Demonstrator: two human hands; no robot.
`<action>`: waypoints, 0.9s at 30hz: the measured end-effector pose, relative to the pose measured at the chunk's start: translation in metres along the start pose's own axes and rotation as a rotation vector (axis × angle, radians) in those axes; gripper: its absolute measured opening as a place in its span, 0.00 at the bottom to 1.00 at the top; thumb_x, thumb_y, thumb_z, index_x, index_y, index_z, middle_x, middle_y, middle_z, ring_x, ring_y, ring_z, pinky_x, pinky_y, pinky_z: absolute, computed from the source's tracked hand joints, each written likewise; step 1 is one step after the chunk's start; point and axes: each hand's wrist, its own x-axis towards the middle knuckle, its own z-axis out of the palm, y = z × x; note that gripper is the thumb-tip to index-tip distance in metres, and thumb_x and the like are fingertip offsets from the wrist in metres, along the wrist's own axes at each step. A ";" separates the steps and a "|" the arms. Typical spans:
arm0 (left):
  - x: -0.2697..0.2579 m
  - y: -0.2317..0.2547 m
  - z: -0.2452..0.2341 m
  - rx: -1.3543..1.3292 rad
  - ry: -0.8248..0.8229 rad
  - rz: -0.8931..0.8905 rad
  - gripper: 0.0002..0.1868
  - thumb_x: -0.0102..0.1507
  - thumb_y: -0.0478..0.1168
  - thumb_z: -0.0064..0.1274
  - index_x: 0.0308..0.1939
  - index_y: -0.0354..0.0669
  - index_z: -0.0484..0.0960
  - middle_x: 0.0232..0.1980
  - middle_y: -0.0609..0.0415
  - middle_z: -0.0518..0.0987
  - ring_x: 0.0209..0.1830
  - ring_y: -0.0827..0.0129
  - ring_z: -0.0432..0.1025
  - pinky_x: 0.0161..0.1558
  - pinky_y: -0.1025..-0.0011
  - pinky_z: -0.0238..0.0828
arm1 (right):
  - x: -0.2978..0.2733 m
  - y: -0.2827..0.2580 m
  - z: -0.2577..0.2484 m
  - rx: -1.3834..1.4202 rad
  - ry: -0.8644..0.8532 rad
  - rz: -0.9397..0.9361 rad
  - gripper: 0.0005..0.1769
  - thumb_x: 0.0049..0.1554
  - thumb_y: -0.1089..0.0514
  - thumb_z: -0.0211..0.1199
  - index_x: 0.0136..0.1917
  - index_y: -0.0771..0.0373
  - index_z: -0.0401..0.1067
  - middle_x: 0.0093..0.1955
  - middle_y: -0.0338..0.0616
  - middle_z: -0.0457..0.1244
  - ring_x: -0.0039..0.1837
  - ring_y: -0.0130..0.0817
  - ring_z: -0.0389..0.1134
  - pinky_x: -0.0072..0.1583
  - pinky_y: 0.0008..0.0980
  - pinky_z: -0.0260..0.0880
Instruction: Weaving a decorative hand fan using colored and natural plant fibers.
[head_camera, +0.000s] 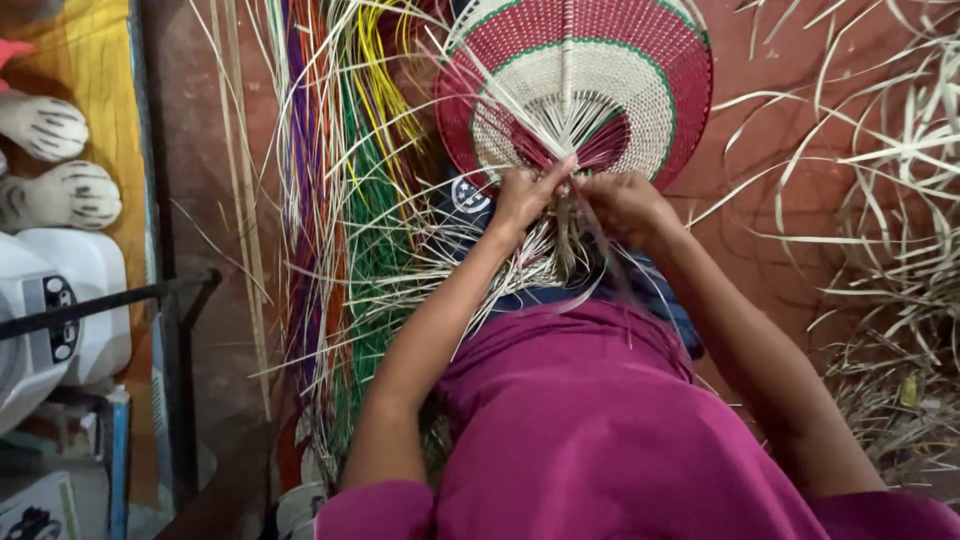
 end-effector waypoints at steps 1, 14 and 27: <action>-0.005 0.007 0.000 -0.027 0.001 0.016 0.26 0.45 0.63 0.54 0.16 0.42 0.77 0.13 0.54 0.70 0.13 0.73 0.63 0.19 0.78 0.58 | 0.014 0.016 -0.006 -0.030 -0.009 -0.066 0.17 0.50 0.52 0.58 0.24 0.58 0.61 0.15 0.33 0.47 0.16 0.20 0.44 0.18 0.17 0.39; -0.005 -0.004 0.002 -0.105 -0.005 0.021 0.23 0.46 0.59 0.57 0.16 0.42 0.76 0.17 0.54 0.70 0.19 0.73 0.63 0.24 0.79 0.58 | -0.053 0.030 -0.094 -0.876 0.012 -0.393 0.19 0.51 0.48 0.55 0.32 0.67 0.70 0.27 0.56 0.63 0.30 0.51 0.61 0.37 0.40 0.60; -0.010 0.008 -0.002 -0.011 -0.033 0.106 0.24 0.46 0.61 0.57 0.12 0.45 0.73 0.14 0.53 0.69 0.20 0.74 0.64 0.26 0.77 0.58 | 0.000 0.000 -0.021 -0.122 0.142 -0.302 0.13 0.54 0.53 0.54 0.36 0.65 0.70 0.26 0.46 0.60 0.28 0.30 0.63 0.28 0.25 0.64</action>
